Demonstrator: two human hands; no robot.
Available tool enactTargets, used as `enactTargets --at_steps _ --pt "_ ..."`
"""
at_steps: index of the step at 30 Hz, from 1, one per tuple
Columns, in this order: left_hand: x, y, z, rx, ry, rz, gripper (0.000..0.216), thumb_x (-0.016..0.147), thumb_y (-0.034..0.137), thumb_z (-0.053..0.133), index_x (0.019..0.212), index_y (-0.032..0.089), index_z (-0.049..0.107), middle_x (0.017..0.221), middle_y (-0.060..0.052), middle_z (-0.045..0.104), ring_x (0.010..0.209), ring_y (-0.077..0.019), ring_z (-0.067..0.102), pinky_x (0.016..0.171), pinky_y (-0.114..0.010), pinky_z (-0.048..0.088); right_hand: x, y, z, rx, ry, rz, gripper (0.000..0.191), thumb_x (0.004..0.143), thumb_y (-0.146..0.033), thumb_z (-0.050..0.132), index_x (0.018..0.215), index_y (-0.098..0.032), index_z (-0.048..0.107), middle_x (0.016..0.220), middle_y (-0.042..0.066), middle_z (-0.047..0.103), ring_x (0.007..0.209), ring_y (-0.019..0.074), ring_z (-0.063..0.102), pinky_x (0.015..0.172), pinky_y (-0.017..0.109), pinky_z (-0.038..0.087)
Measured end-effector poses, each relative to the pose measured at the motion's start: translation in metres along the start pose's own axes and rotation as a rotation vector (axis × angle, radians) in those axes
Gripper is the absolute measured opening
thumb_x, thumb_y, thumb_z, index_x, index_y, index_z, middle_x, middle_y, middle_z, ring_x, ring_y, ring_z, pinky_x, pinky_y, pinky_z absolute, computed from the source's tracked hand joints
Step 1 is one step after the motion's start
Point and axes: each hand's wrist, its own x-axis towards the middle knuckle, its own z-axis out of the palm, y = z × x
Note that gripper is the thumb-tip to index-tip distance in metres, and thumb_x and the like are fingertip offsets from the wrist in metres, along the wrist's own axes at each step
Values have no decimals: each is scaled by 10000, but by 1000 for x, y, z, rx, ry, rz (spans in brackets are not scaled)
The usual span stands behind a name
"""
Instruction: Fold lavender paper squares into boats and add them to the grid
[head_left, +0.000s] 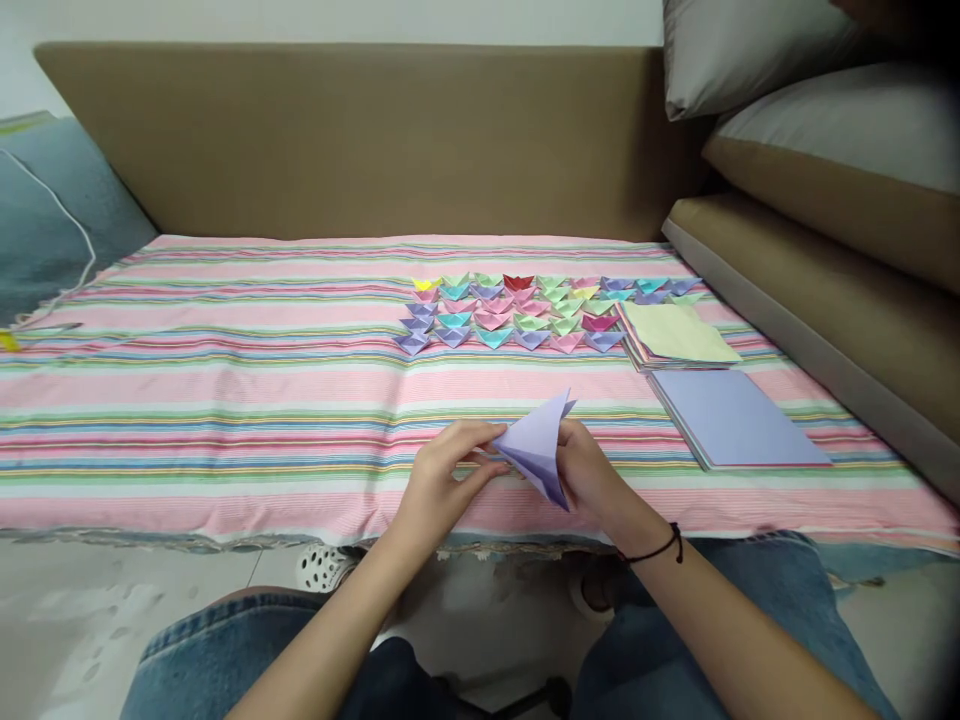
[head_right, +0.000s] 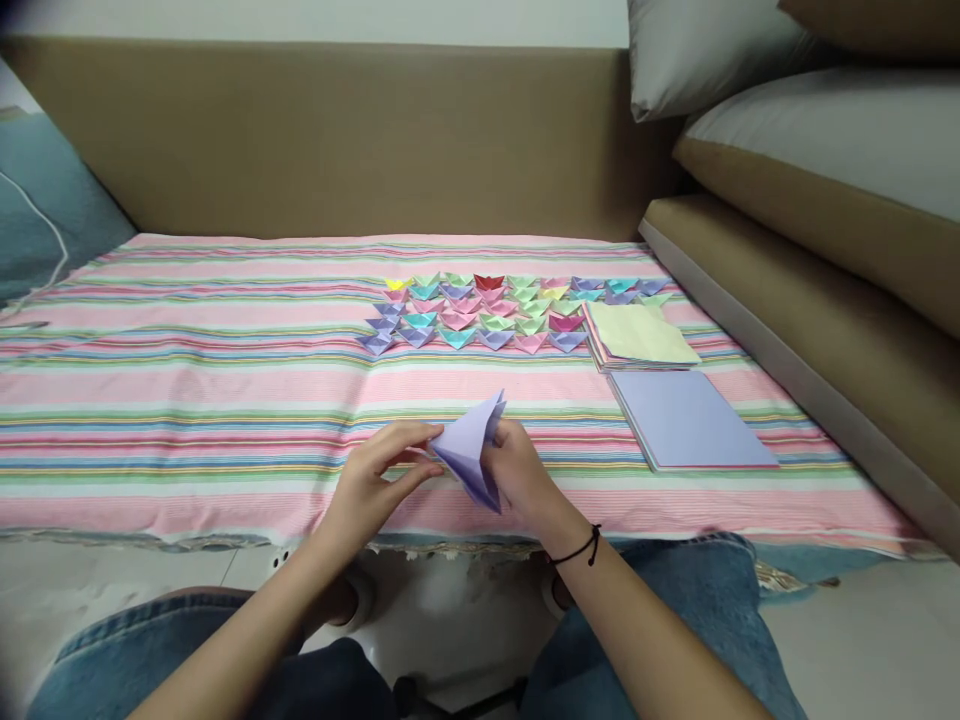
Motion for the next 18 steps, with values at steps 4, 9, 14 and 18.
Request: enactTargets --at_steps 4,9,14,18 --pt "-1 -5 1 90 93 35 156 752 249 673 901 256 721 822 -40 707 769 -187 638 709 -295 503 -1 -2 1 -53 -83 38 185 652 -332 714 723 -162 725 579 17 628 512 137 542 515 270 445" --pt "-1 -4 1 107 132 4 113 755 271 667 849 262 730 795 -37 720 745 -201 639 690 -300 489 -2 -9 -2 -62 -122 30 237 709 -373 673 817 -167 722 692 34 652 630 161 576 562 274 480" --pt "-1 -7 2 76 145 -67 78 757 285 658 751 236 718 723 -27 697 676 -177 618 621 -265 461 -1 -15 -7 -107 60 -67 192 721 -378 675 765 -192 692 703 12 627 659 150 550 599 262 441" --pt "1 -9 5 -60 179 -222 119 716 311 687 679 197 688 672 -26 678 639 -165 606 590 -248 461 -1 -20 -10 -108 146 -95 254 700 -405 682 594 -184 615 561 -23 511 557 120 464 530 249 396"
